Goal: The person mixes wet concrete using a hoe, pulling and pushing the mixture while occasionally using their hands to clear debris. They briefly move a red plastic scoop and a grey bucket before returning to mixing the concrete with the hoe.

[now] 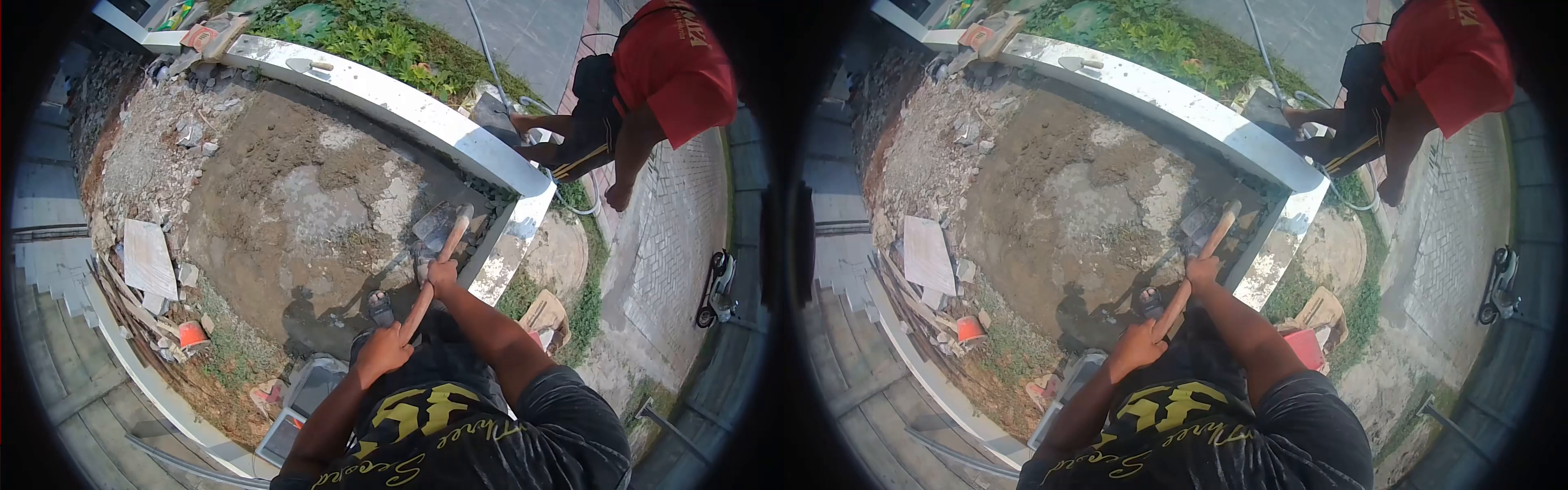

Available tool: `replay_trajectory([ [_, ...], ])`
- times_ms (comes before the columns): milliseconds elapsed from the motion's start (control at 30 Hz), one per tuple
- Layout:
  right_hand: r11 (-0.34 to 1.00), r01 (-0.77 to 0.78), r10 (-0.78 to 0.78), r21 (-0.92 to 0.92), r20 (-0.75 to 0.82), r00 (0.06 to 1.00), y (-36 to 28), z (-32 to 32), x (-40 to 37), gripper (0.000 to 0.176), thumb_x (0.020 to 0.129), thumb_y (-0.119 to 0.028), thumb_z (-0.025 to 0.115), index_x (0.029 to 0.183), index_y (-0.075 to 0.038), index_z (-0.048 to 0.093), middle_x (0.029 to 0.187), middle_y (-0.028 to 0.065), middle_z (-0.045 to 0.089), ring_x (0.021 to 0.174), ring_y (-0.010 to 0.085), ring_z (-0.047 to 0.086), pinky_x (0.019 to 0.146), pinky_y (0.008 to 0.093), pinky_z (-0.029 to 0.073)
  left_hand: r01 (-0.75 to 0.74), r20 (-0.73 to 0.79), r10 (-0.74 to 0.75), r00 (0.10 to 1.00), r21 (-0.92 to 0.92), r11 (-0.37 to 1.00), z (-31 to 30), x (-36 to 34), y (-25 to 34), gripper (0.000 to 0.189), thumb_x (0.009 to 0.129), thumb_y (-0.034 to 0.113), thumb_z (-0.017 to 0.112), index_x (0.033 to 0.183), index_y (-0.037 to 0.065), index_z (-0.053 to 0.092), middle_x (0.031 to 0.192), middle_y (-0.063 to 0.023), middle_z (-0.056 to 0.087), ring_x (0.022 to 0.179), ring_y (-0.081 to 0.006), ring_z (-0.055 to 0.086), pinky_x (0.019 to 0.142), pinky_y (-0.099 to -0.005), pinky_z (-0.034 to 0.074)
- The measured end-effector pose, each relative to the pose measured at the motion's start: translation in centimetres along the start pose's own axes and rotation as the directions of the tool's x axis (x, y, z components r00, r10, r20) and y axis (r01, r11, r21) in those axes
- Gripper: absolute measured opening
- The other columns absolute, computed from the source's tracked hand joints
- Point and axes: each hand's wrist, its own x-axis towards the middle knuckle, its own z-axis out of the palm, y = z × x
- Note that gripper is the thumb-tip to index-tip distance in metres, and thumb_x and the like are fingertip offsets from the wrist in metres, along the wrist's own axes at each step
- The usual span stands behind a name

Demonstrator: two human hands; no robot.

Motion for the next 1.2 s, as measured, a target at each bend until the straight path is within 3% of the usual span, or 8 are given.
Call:
replay_trajectory([
  [133,0.994,-0.043,0.036,-0.102,-0.067,0.997,-6.1,-1.8,5.0,0.056,0.085,-0.020,0.062,0.128,0.004,0.036,0.118,0.0284,0.058,0.100,0.0407,0.065,0.075,0.0470,0.058,-0.018,0.042,0.019,0.999,-0.027,0.999,0.1,10.5,0.6,0.058,0.076,0.033,0.072,0.118,-0.004,0.055,0.095,-0.0307,0.066,0.094,-0.0494,0.063,0.083,-0.0513,0.052],
  [233,0.977,-0.183,0.191,0.111,-0.063,0.980,-9.7,-0.9,10.1,0.058,0.085,-0.020,0.062,0.130,0.002,0.034,0.120,0.0290,0.057,0.103,0.0411,0.064,0.083,0.0480,0.056,-0.080,-0.025,0.082,0.996,0.076,0.994,-0.7,19.5,-0.6,0.056,0.076,0.034,0.072,0.114,-0.004,0.056,0.095,-0.0300,0.066,0.092,-0.0507,0.062,0.082,-0.0500,0.052],
  [467,0.991,-0.103,0.115,0.086,-0.144,0.983,-10.4,5.3,23.6,0.047,0.088,-0.015,0.058,0.126,0.001,0.033,0.121,0.0315,0.056,0.104,0.0440,0.063,0.086,0.0482,0.053,0.066,0.038,-0.072,0.997,0.137,0.988,-3.1,34.1,-1.9,0.052,0.075,0.029,0.073,0.116,0.001,0.058,0.097,-0.0266,0.066,0.093,-0.0448,0.064,0.081,-0.0489,0.051],
  [567,0.960,-0.193,0.211,0.205,-0.070,0.975,-13.1,7.0,22.3,0.046,0.088,-0.016,0.058,0.123,0.001,0.034,0.119,0.0320,0.057,0.106,0.0441,0.062,0.088,0.0483,0.052,0.111,0.052,-0.118,0.992,0.120,0.987,-4.4,34.4,-3.3,0.050,0.075,0.027,0.072,0.115,0.002,0.058,0.096,-0.0258,0.067,0.092,-0.0453,0.064,0.079,-0.0497,0.051],
  [667,0.963,-0.253,0.259,0.088,-0.060,0.964,-12.7,7.6,23.4,0.047,0.087,-0.016,0.058,0.124,0.000,0.034,0.115,0.0320,0.059,0.106,0.0444,0.062,0.090,0.0487,0.050,0.119,0.074,-0.129,0.989,0.128,0.985,-4.0,34.5,-3.8,0.049,0.076,0.027,0.071,0.115,0.001,0.056,0.094,-0.0267,0.066,0.091,-0.0462,0.064,0.077,-0.0504,0.051],
  [767,0.983,-0.181,0.181,0.000,-0.043,0.983,-10.2,7.7,25.2,0.054,0.089,-0.021,0.061,0.127,0.002,0.030,0.113,0.0317,0.058,0.100,0.0443,0.063,0.079,0.0485,0.056,0.164,0.052,-0.171,0.984,0.117,0.980,-1.8,33.3,-3.7,0.048,0.076,0.028,0.071,0.113,0.001,0.055,0.092,-0.0279,0.065,0.090,-0.0473,0.063,0.075,-0.0508,0.051],
  [1067,0.912,0.124,-0.035,-0.390,0.228,0.973,-5.2,11.4,19.2,0.057,0.088,-0.027,0.059,0.128,0.005,0.033,0.118,0.0353,0.058,0.111,0.0462,0.059,0.098,0.0471,0.047,0.245,-0.058,-0.260,0.964,-0.187,0.951,6.1,24.3,-6.5,0.041,0.081,0.028,0.066,0.106,-0.001,0.053,0.092,-0.0301,0.065,0.091,-0.0477,0.064,0.077,-0.0514,0.052],
  [1200,0.909,0.019,0.105,-0.417,0.273,0.956,-0.7,12.7,14.5,0.061,0.085,-0.023,0.059,0.130,0.008,0.033,0.122,0.0343,0.056,0.115,0.0441,0.058,0.098,0.0455,0.047,0.357,0.016,-0.361,0.932,-0.190,0.915,7.0,18.9,-6.3,0.039,0.082,0.027,0.065,0.107,-0.001,0.054,0.092,-0.0282,0.065,0.093,-0.0458,0.064,0.080,-0.0506,0.050],
])
